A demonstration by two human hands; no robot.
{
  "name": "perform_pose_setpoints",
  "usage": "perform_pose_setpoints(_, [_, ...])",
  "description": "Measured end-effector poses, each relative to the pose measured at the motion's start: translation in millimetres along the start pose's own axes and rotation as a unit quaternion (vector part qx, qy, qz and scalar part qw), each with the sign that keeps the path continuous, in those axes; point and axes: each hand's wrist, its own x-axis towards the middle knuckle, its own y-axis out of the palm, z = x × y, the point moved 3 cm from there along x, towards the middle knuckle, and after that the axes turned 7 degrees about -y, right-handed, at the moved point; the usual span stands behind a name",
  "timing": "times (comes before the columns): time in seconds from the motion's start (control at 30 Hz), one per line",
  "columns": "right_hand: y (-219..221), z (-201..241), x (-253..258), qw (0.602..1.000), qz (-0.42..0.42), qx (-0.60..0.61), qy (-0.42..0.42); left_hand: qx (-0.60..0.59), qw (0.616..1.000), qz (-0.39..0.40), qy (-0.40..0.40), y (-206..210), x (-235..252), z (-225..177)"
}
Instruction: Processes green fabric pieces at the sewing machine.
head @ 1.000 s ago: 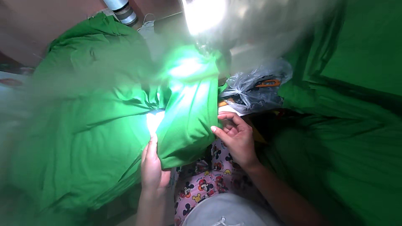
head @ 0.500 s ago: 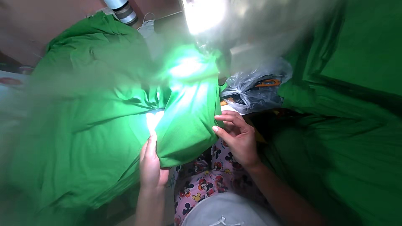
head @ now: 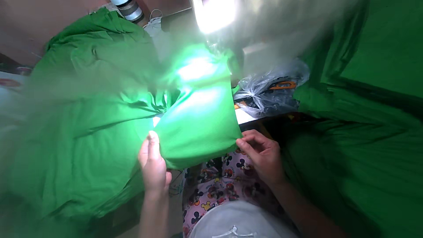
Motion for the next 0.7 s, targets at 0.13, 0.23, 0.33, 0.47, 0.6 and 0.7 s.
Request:
perform_pose_setpoints(0.13, [-0.5, -5.5, -0.8, 1.0, -0.029, -0.005, 0.007, -0.027, 0.999, 0.002, 0.02, 9.8, 2.8, 11.6])
perform_pose_setpoints(0.23, [-4.3, 1.9, -3.6, 0.999, -0.035, 0.008, -0.03, -0.013, 0.997, 0.049, 0.052, 21.7, -14.4, 14.1])
perform_pose_setpoints(0.33, [-17.9, 12.9, -6.5, 0.999, -0.019, 0.02, -0.041, 0.028, 0.962, 0.033, 0.27, 15.0, -33.1, 11.6])
perform_pose_setpoints(0.47, [-23.9, 18.8, -10.3, 0.999, 0.008, 0.026, -0.021, 0.083, 0.912, -0.016, 0.402, -4.5, -43.8, 4.5])
perform_pose_setpoints(0.6, [-18.8, 13.7, -3.9, 1.0, 0.002, 0.02, -0.024, 0.099, 0.916, -0.011, 0.388, -1.5, -31.6, 5.8])
perform_pose_setpoints(0.7, [-12.9, 12.4, 10.3, 0.999, -0.013, 0.02, -0.035, 0.109, 0.921, -0.019, 0.373, 4.1, -16.5, 2.3])
